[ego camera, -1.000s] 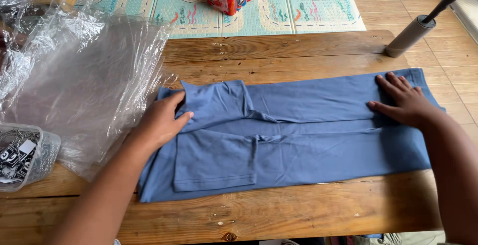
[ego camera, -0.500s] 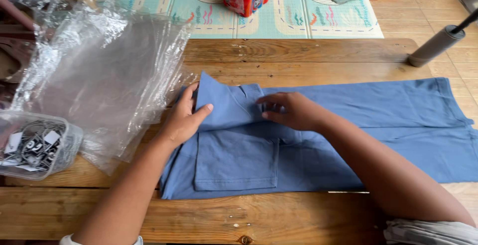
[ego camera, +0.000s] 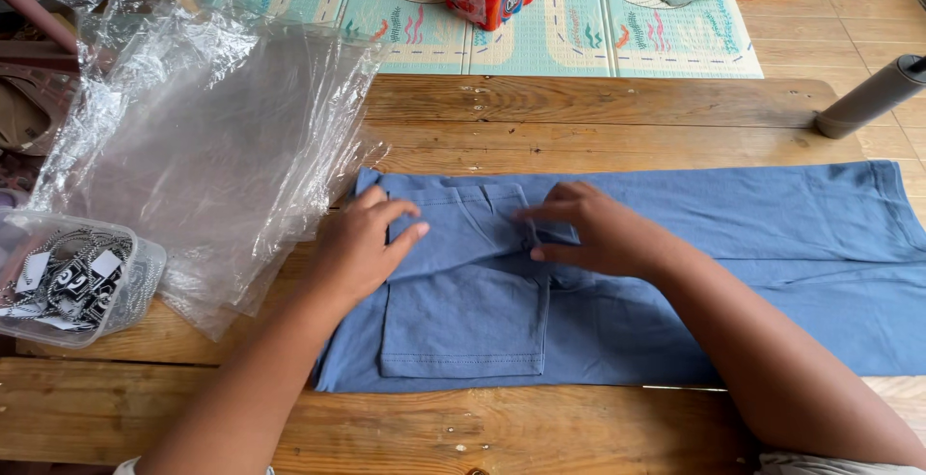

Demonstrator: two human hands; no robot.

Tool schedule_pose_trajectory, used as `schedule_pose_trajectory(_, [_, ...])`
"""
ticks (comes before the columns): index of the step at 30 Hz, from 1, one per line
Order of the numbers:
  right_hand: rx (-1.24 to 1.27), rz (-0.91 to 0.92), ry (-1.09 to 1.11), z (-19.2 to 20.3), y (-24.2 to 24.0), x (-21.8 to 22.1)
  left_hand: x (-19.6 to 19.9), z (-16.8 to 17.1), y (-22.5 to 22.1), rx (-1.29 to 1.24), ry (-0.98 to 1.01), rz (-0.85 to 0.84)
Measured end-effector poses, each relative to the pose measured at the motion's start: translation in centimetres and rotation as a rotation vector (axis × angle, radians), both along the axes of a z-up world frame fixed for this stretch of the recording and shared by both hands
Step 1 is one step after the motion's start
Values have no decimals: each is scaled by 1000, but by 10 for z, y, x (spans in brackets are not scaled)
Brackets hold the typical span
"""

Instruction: The person cleans a blue shirt with a lint roller, folds the shirt into a square, and attaches a clothing tag to the collar area by hand.

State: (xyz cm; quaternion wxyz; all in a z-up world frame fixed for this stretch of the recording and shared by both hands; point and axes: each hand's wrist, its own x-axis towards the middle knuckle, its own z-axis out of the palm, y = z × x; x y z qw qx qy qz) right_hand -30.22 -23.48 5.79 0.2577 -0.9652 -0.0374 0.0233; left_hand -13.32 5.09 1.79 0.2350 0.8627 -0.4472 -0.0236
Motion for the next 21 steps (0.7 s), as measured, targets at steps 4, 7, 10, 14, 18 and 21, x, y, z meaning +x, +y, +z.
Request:
schedule_pose_trajectory(4, [-144,-174,-150,28,-30,-6,-1,-19,-15,155,-395,-163])
schedule_pose_trajectory(7, [112,-526,-295,-2,-143,-19,-9,11,-15,430,-181,-39])
schedule_pose_trajectory(10, [681,-1057,-654,26,-195,-53,4,4,-15,543,-26,117])
schedule_pose_trajectory(14, [1031,-1190,-781,17,-258,-95,4,3,-16,580,-37,124])
schedule_pose_trajectory(18, [1353,-1090,-702,10,-273,-102,7,-3,-16,577,-68,128])
schedule_pose_trajectory(21, [1480,-961,-707,7,-271,-92,9,-5,-16,555,-63,136])
